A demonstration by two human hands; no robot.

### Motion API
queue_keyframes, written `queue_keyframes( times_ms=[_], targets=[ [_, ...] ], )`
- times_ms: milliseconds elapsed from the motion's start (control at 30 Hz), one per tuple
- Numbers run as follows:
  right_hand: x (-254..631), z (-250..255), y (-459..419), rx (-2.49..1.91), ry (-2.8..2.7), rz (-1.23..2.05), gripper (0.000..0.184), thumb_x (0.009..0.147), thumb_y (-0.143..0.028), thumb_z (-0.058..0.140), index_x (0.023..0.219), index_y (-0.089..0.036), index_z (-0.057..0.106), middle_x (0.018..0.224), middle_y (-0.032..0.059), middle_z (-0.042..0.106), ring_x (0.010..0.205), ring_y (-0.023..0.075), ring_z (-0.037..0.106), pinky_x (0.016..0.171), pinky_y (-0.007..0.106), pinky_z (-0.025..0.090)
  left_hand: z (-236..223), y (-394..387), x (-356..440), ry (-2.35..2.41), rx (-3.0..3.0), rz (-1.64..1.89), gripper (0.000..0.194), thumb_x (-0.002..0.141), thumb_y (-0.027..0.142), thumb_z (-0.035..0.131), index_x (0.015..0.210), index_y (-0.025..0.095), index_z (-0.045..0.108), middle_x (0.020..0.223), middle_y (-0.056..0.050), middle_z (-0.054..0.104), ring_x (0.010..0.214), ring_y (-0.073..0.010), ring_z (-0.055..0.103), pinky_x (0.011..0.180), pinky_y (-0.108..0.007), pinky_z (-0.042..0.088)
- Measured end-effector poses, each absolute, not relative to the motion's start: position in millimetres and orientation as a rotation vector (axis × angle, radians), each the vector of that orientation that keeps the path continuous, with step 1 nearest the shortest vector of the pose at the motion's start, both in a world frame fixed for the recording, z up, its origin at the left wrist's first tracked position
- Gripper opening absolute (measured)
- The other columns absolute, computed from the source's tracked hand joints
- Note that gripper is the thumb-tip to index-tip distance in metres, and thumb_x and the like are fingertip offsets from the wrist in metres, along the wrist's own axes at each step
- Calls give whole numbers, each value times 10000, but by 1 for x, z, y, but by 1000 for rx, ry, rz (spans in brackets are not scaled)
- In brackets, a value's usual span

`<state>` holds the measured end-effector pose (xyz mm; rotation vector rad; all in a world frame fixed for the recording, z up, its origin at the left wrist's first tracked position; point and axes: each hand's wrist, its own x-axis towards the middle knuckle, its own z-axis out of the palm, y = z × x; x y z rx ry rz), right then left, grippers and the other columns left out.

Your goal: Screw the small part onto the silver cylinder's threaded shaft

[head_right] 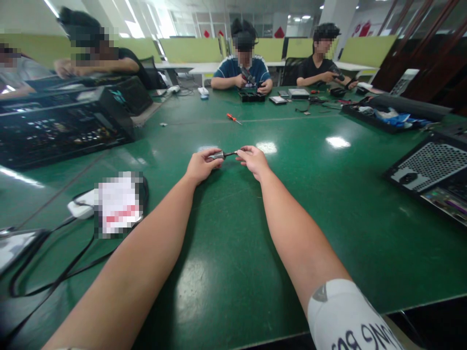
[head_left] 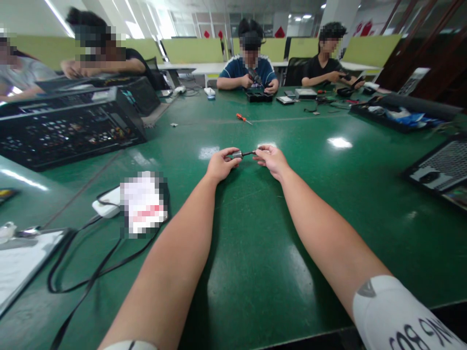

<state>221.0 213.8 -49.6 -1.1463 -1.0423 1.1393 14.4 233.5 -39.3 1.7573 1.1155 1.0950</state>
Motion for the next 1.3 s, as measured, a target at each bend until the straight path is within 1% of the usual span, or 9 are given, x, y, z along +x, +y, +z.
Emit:
queue_keyframes(
  times_ms=[300, 400, 533, 733, 867, 967, 1067, 1167, 1300],
  targets=[
    [211, -46, 207, -1195, -1184, 1081, 191, 819, -249, 809, 937, -169, 682, 783, 10, 716, 736, 137, 677, 738, 275, 548, -37, 230, 26, 1065, 1846, 1097, 494, 710, 218, 808, 1191, 136, 734, 1013, -88, 789, 759, -176, 708, 766, -332, 602],
    [210, -46, 207, -1195, -1187, 1059, 279, 823, -333, 808, 1025, -182, 689, 875, 32, 733, 818, 160, 688, 748, 291, 561, -36, 229, 30, 1113, 1874, 1127, 471, 704, 202, 809, 1168, 154, 742, 1003, -70, 784, 751, -167, 689, 777, -321, 580],
    [211, -45, 205, -1195, -1157, 1040, 464, 846, -464, 772, 1203, -203, 631, 1109, 89, 733, 977, 199, 698, 753, 302, 576, -35, 227, 30, 1242, 1868, 1173, 401, 722, 188, 793, 1119, 166, 742, 909, -51, 769, 697, -173, 660, 737, -320, 549],
    [221, -40, 183, -1244, -1090, 985, 656, 856, -534, 717, 1407, -268, 478, 1360, 117, 625, 1128, 232, 656, 782, 326, 595, -29, 210, 28, 1364, 1796, 1171, 360, 724, 182, 797, 1077, 178, 727, 686, 0, 699, 634, -181, 654, 730, -328, 530],
    [228, -32, 146, -1275, -1085, 970, 624, 850, -555, 682, 1362, -248, 501, 1334, 128, 615, 1115, 262, 644, 795, 378, 593, -18, 177, 31, 1336, 1723, 1077, 348, 710, 211, 810, 1034, 163, 695, 626, -3, 698, 599, -196, 686, 667, -322, 543],
    [233, -21, 104, -1266, -1139, 965, 581, 812, -530, 723, 1285, -243, 546, 1280, 111, 631, 1085, 250, 644, 853, 394, 575, -6, 132, 32, 1273, 1694, 984, 346, 670, 234, 837, 959, 171, 657, 640, -15, 728, 583, -207, 710, 602, -303, 542],
    [239, -6, 54, -1206, -1312, 930, 517, 834, -485, 711, 1269, -257, 551, 1288, 102, 632, 1081, 236, 640, 874, 386, 557, 4, 71, 28, 1204, 1706, 775, 351, 632, 221, 848, 899, 193, 621, 582, 13, 708, 512, -188, 676, 489, -240, 454],
    [246, 8, 10, -1090, -1555, 879, 331, 914, -357, 597, 1229, -255, 582, 1234, 93, 668, 1100, 237, 638, 871, 379, 534, 8, 13, 20, 1128, 1785, 576, 274, 666, 195, 787, 870, 203, 603, 514, 67, 608, 430, -128, 561, 427, -201, 348],
    [252, 15, -20, -957, -2000, 721, 189, 820, -170, 587, 988, -218, 659, 1099, 81, 712, 1048, 248, 652, 930, 408, 508, 5, -26, 10, 1041, 1936, 600, 212, 671, 164, 747, 845, 188, 626, 730, 16, 653, 535, -116, 596, 495, -222, 438]
  ],
)
